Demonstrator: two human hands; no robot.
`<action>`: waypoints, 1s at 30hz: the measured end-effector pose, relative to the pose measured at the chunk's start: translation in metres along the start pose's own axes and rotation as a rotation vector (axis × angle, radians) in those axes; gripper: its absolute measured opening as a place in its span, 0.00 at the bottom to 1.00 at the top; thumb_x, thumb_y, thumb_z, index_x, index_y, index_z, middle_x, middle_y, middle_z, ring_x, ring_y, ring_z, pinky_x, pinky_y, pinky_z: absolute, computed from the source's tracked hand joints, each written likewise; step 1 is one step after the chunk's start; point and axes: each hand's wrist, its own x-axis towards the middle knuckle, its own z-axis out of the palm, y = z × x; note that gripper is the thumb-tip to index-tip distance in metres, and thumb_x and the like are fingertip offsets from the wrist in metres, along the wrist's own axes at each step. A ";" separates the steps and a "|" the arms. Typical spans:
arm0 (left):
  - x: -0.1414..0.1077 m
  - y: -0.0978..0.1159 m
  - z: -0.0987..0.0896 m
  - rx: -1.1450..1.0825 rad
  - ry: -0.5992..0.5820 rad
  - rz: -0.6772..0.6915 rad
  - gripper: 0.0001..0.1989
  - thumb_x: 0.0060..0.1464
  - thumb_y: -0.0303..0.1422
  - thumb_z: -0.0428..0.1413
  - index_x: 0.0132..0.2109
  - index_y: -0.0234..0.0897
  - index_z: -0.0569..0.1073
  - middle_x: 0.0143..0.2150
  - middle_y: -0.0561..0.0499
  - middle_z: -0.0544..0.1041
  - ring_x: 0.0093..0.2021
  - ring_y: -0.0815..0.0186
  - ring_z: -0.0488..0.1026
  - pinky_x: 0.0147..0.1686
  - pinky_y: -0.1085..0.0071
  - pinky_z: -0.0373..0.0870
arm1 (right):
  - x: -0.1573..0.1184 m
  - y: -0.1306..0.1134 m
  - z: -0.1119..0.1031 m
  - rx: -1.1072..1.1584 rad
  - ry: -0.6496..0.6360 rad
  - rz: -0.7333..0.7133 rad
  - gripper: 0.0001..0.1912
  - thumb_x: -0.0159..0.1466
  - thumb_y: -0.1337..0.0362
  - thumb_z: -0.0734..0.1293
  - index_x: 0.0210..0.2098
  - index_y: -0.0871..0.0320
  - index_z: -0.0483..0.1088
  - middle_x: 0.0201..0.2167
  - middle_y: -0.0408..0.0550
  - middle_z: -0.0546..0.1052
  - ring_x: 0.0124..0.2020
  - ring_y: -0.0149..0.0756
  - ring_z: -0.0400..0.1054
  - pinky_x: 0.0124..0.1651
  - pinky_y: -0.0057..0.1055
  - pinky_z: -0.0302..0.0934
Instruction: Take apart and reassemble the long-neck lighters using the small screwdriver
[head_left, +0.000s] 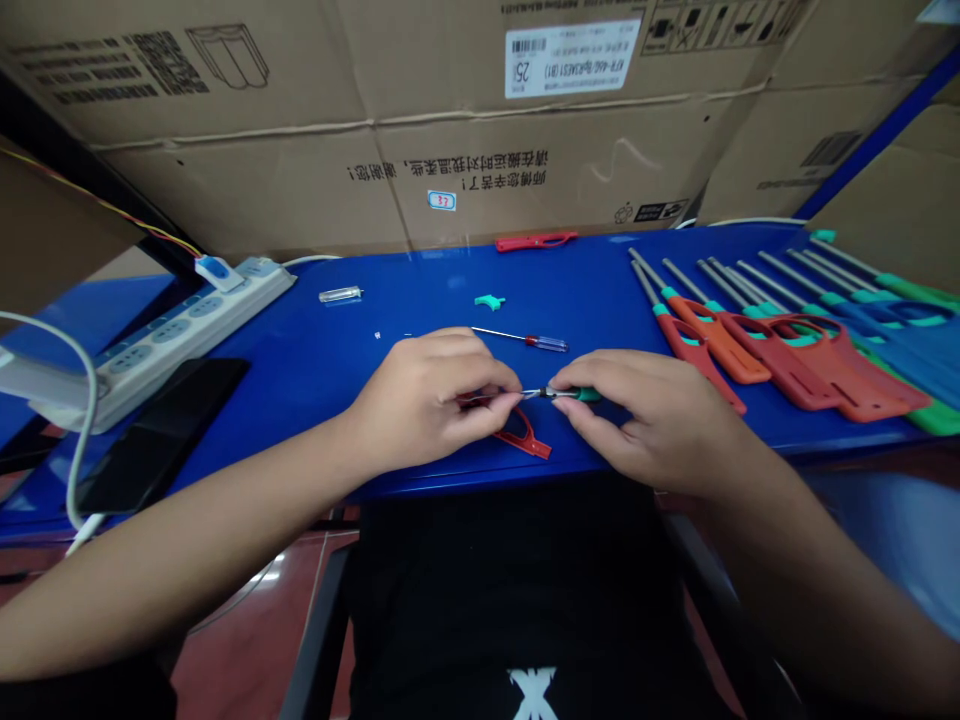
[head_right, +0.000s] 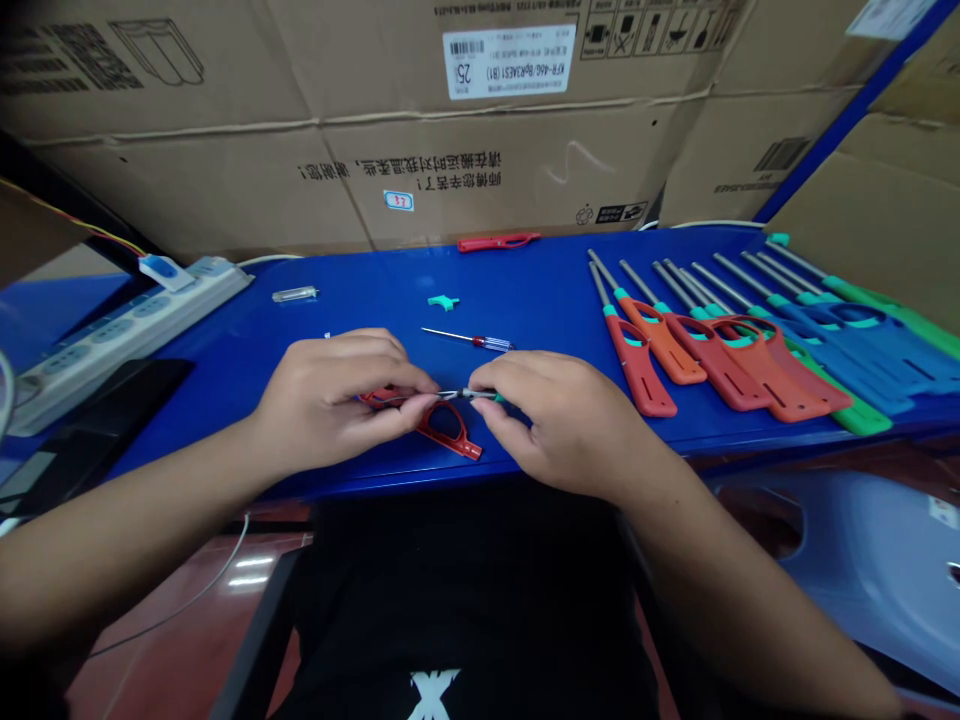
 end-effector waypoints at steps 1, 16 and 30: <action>0.000 0.001 0.000 0.012 -0.001 -0.009 0.05 0.60 0.28 0.58 0.36 0.35 0.78 0.29 0.51 0.78 0.29 0.69 0.73 0.36 0.71 0.71 | 0.000 0.000 0.000 -0.006 0.004 0.003 0.07 0.68 0.65 0.65 0.43 0.59 0.73 0.39 0.48 0.80 0.40 0.35 0.75 0.46 0.31 0.67; 0.000 0.008 0.006 0.103 -0.008 0.030 0.05 0.61 0.28 0.56 0.39 0.32 0.77 0.30 0.49 0.77 0.31 0.68 0.72 0.36 0.70 0.72 | 0.003 -0.012 0.002 -0.028 0.002 -0.008 0.09 0.69 0.66 0.63 0.43 0.62 0.74 0.40 0.49 0.80 0.42 0.35 0.74 0.49 0.30 0.65; 0.001 -0.002 -0.004 -0.190 -0.064 -0.137 0.14 0.58 0.31 0.60 0.51 0.35 0.78 0.41 0.49 0.82 0.40 0.67 0.79 0.42 0.72 0.76 | 0.000 -0.005 -0.001 -0.023 0.029 0.041 0.07 0.68 0.64 0.65 0.43 0.57 0.73 0.41 0.46 0.81 0.41 0.35 0.75 0.45 0.32 0.67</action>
